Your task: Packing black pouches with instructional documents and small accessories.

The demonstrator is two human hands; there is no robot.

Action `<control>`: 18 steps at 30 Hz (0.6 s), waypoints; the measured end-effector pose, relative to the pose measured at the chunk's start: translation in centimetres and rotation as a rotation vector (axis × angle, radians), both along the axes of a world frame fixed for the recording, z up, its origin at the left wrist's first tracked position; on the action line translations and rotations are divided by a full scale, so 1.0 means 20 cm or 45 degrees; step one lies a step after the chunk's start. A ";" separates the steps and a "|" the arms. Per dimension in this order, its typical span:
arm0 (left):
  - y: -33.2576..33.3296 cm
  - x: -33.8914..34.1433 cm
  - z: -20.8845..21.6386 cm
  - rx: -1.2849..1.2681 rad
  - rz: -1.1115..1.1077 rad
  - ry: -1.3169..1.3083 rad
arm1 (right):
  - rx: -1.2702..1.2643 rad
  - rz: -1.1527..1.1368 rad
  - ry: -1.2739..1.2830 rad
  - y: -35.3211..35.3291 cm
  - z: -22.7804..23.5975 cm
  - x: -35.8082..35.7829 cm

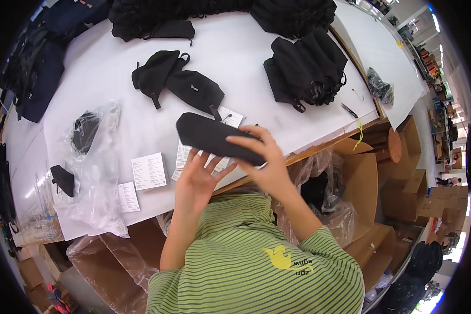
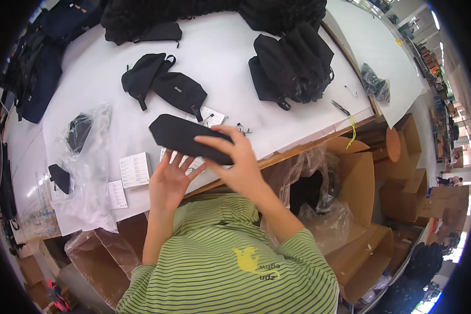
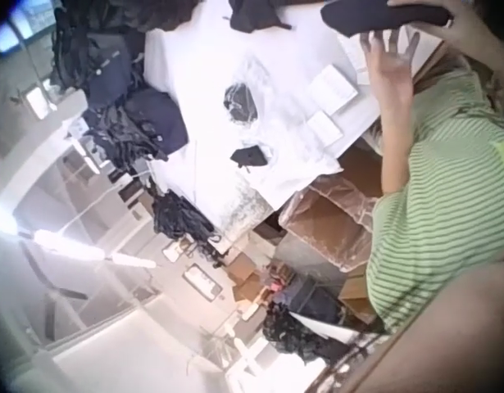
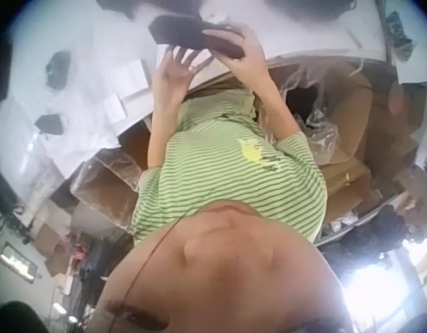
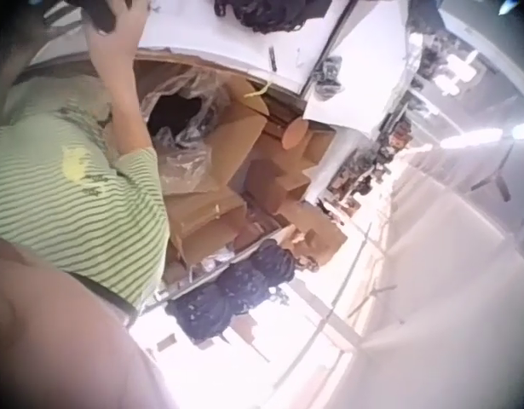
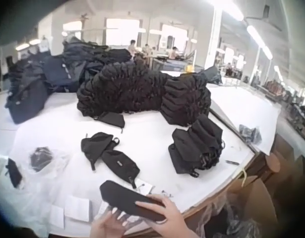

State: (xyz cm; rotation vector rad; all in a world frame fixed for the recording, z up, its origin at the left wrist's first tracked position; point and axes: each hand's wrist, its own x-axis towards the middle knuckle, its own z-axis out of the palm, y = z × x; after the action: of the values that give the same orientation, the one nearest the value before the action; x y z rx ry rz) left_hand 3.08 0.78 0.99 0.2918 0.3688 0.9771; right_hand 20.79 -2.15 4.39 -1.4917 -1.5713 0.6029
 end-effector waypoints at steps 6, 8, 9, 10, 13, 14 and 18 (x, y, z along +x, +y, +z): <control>0.09 -0.24 -0.01 0.701 0.381 1.258 | 0.521 -0.456 -0.043 0.35 0.11 0.59; 0.12 -0.41 -0.07 0.896 0.457 1.961 | 0.438 -0.658 -0.150 0.45 0.12 0.78; 0.13 -0.48 -0.11 0.887 0.468 1.968 | 0.312 -0.699 -0.096 0.49 0.13 0.81; 0.14 -0.55 -0.17 0.927 0.465 2.316 | 0.237 -0.708 -0.300 0.53 0.07 0.92; 0.16 -0.71 -0.33 0.893 0.369 2.727 | 0.099 -0.737 -0.669 0.58 -0.09 1.04; 0.16 -0.73 -0.37 0.862 0.393 2.757 | 0.033 -0.773 -0.837 0.59 -0.11 1.04; 0.15 -0.79 -0.46 0.796 0.370 2.799 | 0.339 -0.866 -0.872 0.56 -0.08 0.96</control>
State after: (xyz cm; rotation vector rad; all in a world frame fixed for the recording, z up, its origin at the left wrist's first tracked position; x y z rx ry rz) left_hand -12.76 3.71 -8.13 1.9252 2.1156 0.6188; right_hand 39.92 9.09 2.87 -1.9764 -1.3896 -0.5386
